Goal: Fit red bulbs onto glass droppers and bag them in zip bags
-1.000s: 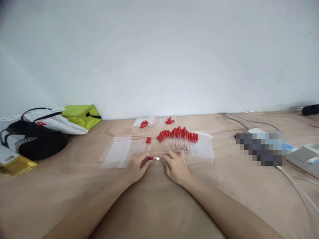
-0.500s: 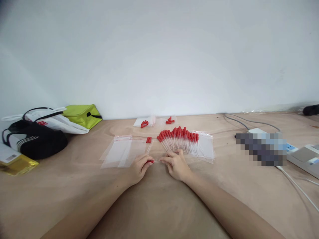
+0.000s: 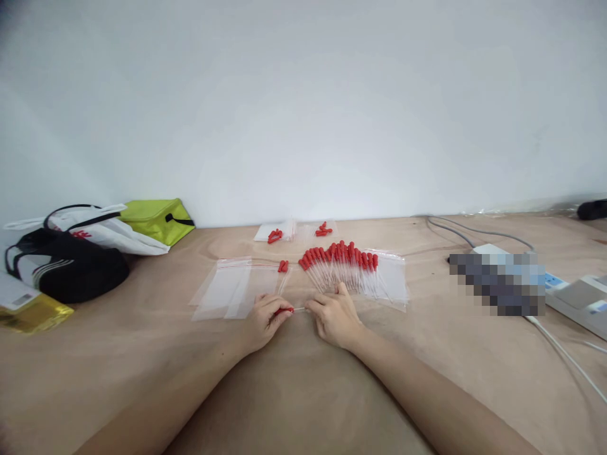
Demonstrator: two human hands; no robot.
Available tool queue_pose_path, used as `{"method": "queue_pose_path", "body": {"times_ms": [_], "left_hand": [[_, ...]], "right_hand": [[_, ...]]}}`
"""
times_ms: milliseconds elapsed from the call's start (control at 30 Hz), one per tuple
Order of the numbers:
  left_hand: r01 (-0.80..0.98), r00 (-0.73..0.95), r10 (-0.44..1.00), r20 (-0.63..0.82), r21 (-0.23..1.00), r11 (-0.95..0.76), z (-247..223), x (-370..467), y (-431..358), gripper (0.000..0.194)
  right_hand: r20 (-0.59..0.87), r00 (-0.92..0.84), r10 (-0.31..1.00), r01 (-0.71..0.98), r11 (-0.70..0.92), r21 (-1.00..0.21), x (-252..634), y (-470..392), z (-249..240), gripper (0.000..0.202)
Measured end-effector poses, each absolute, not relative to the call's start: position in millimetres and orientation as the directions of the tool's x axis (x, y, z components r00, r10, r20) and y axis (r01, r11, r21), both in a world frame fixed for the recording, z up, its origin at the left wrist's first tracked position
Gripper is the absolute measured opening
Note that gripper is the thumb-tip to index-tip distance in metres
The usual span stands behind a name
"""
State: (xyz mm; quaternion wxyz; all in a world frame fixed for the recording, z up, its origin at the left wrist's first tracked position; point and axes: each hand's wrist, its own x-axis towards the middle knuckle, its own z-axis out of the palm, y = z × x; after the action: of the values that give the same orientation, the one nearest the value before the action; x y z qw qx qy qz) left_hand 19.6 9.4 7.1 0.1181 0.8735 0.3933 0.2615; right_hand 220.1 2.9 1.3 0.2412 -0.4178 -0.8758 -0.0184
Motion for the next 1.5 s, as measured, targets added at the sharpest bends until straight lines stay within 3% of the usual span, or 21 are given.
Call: {"method": "queue_pose_path", "body": {"times_ms": [300, 833, 933, 1100, 1167, 1267, 1367, 1500], "left_hand": [[0.612, 0.576, 0.707, 0.41, 0.357, -0.706, 1.1, 17.2, 10.2, 0.019], [0.561, 0.633, 0.635, 0.443, 0.303, -0.771, 2.4, 18.4, 9.1, 0.013], [0.556, 0.639, 0.632, 0.438, 0.304, -0.774, 3.8, 16.1, 12.7, 0.014], [0.513, 0.667, 0.576, 0.473, 0.27, -0.815, 8.4, 9.5, 21.1, 0.017], [0.543, 0.606, 0.591, 0.533, 0.265, -0.797, 8.4, 6.8, 24.0, 0.015], [0.712, 0.372, 0.708, 0.6, 0.305, -0.632, 5.9, 3.8, 28.8, 0.022], [0.825, 0.156, 0.82, 0.551, 0.384, -0.415, 2.6, 2.5, 33.7, 0.027], [0.852, 0.112, 0.894, 0.434, 0.421, -0.311, 1.7, 3.5, 36.2, 0.022]], "right_hand": [[0.318, -0.514, 0.797, 0.72, 0.602, -0.345, 217.1, 1.0, 5.4, 0.026], [0.317, -0.561, 0.764, 0.665, 0.645, -0.377, 204.0, 2.8, 3.9, 0.025], [0.317, -0.601, 0.734, 0.646, 0.68, -0.348, 207.3, 5.8, 4.6, 0.026], [0.388, -0.654, 0.649, 0.657, 0.742, -0.134, 214.2, 8.7, 9.1, 0.022], [0.391, -0.645, 0.657, 0.683, 0.725, -0.092, 216.3, 9.1, 11.0, 0.021], [0.402, -0.463, 0.79, 0.797, 0.57, -0.202, 219.8, 16.3, 12.1, 0.023], [0.387, -0.09, 0.918, 0.886, 0.252, -0.39, 222.9, 35.7, 11.3, 0.025], [0.293, 0.205, 0.934, 0.877, -0.043, -0.479, 220.6, 66.3, 10.9, 0.027]]}}
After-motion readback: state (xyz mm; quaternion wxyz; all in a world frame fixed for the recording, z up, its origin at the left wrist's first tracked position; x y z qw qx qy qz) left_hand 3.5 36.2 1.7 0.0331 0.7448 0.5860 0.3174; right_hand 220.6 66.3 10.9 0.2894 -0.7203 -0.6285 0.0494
